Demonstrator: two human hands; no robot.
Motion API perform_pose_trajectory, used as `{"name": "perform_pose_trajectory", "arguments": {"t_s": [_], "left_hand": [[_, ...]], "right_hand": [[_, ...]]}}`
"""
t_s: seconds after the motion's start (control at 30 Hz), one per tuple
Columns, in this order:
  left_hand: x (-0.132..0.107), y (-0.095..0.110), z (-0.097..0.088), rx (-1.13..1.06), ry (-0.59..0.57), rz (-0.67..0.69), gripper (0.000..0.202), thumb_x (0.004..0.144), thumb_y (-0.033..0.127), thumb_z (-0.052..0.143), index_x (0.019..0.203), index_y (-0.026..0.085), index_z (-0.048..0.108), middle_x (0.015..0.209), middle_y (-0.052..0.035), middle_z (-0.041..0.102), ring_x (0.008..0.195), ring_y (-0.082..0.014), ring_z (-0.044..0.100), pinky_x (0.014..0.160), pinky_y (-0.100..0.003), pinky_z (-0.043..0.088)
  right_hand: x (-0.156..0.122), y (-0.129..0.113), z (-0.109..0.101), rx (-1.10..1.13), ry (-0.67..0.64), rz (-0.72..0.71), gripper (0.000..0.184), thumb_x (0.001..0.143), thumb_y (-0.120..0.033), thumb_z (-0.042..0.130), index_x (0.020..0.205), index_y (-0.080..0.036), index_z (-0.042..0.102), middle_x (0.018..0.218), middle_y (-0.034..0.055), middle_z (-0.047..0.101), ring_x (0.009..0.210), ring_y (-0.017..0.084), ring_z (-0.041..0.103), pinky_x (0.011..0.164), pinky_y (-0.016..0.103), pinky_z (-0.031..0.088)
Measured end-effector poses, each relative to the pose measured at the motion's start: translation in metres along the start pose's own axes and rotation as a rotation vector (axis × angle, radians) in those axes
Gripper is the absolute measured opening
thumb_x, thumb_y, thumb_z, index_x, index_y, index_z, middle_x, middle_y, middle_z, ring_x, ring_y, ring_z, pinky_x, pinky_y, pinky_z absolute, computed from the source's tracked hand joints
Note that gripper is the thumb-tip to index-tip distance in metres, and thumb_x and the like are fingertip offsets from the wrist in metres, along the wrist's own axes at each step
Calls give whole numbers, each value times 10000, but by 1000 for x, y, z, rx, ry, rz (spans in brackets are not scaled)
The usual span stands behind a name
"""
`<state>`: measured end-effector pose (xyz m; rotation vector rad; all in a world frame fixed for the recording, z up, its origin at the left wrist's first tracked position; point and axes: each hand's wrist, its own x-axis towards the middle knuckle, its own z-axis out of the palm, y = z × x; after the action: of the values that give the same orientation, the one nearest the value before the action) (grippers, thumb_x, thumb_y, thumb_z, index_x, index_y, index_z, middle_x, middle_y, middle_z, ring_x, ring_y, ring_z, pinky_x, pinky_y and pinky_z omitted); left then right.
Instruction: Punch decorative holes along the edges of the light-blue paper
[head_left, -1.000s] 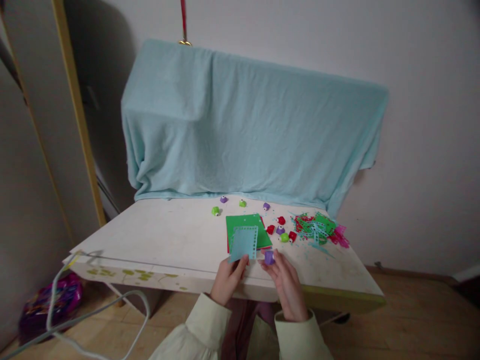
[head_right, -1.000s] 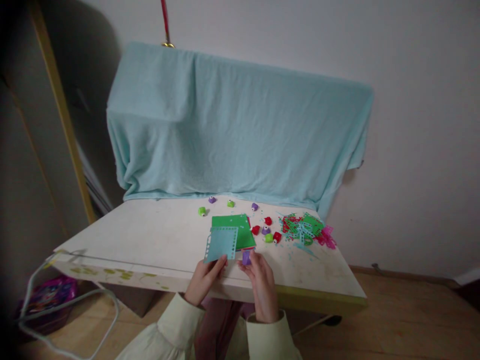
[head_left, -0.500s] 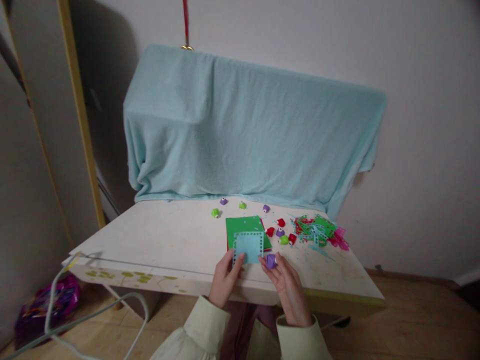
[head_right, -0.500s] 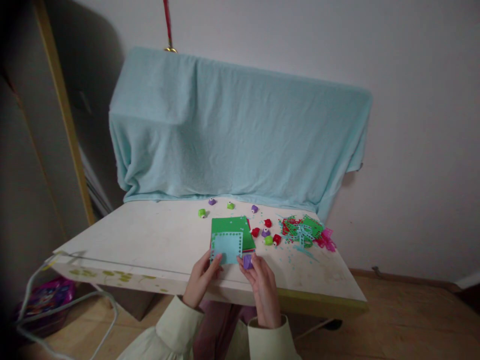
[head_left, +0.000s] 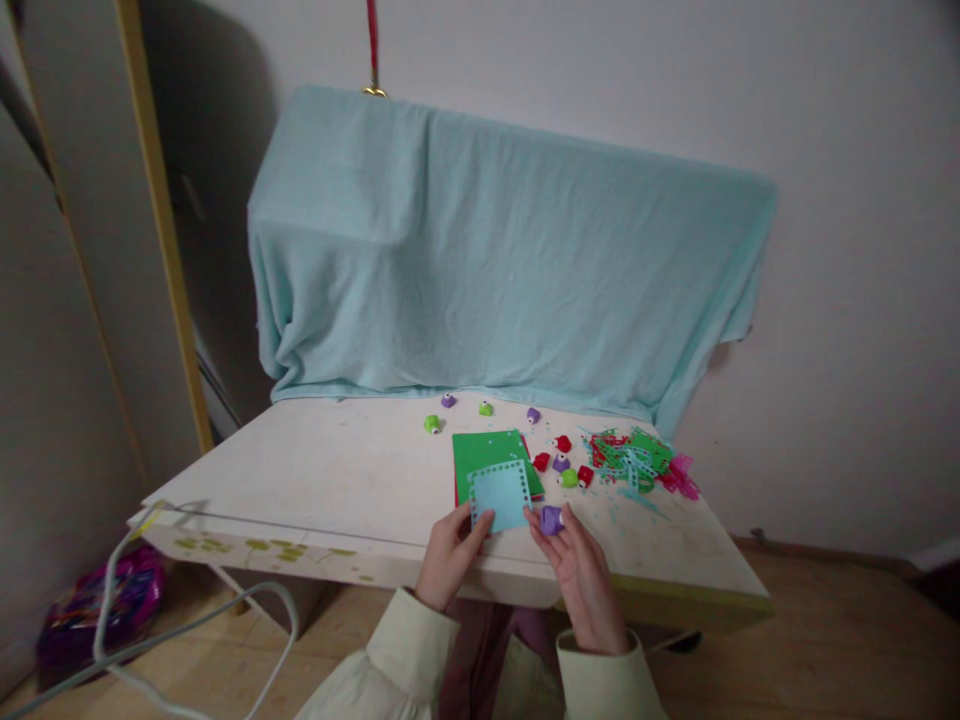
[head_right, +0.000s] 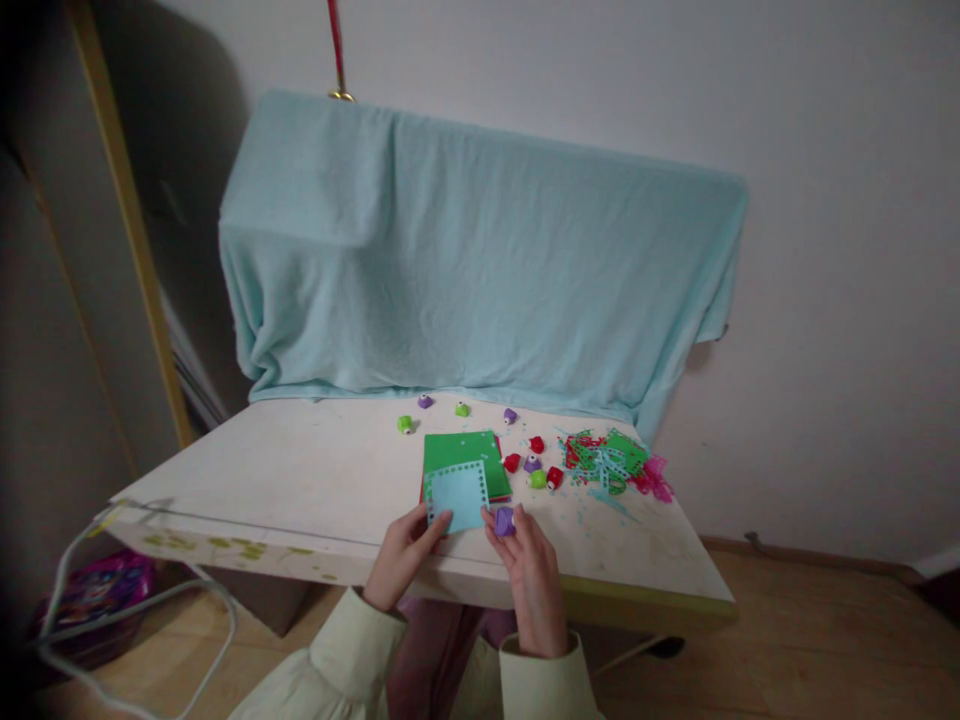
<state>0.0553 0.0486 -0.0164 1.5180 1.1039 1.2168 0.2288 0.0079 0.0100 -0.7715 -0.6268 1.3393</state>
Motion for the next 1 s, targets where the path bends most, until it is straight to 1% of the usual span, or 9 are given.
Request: {"name": "perform_pose_trajectory", "arguments": {"t_s": [0.17,0.33,0.43,0.5,0.6,0.67,0.7,0.83,1.0], "left_hand": [[-1,1,-2,20,-9,-6,356,861,448,492,656,157,482,578,32,445,570,-112,418,534,-207,301],[-2,0,-4,4,-17,-5,351,884,427,464,660,158,461,594,32,433,584,-109,414,546,-210,299],[-1,-1,-3,-6,-21,-15,344,883,421,467,662,158,459,596,31,435,586,-108,415,545,-208,299],[-1,-1,-3,-7,-19,-18,341,881,419,470,662,158,459,598,30,437,588,-108,415,547,-208,302],[-1,0,-3,-3,-30,-14,339,880,421,468,665,159,464,607,27,450,596,-112,425,556,-208,310],[-1,0,-3,-3,-42,-17,342,878,424,469,662,160,458,604,29,446,592,-113,428,554,-209,310],[-2,1,-3,-5,-47,-20,343,876,426,473,661,160,456,601,31,440,587,-112,426,551,-209,308],[-3,3,-2,-11,-104,-6,320,878,412,480,687,154,491,619,25,457,602,-115,423,561,-212,309],[-4,6,-2,-7,-163,19,302,889,393,468,716,151,519,657,10,482,639,-124,429,586,-218,316]], "right_hand": [[0,-3,1,30,37,-18,396,859,-421,648,1057,-79,621,1086,161,617,1098,310,537,990,465,404],[1,-6,-2,22,91,-58,379,829,-436,663,976,-87,647,1047,165,631,1058,298,561,962,424,426],[3,-6,-7,-18,131,-113,318,768,-381,719,940,-124,645,980,130,647,928,253,609,845,347,486],[2,-4,-9,-51,138,-140,284,743,-337,724,940,-151,641,879,76,644,747,178,607,668,251,497],[-1,-2,-8,-175,107,-136,237,790,-331,654,956,-163,628,656,-8,543,445,70,400,391,155,284],[-3,-1,-5,-326,98,-139,241,832,-347,621,983,-159,621,583,-37,458,404,53,281,371,159,160],[-3,-1,-3,-405,102,-152,254,844,-357,619,998,-155,620,576,-39,436,417,58,285,381,162,155],[4,-4,7,-676,104,-267,308,857,-412,630,1024,-153,632,612,-13,473,555,118,439,462,182,302],[21,-8,12,-886,105,-390,323,840,-471,624,897,-155,658,706,30,602,621,170,534,553,238,412]]}}
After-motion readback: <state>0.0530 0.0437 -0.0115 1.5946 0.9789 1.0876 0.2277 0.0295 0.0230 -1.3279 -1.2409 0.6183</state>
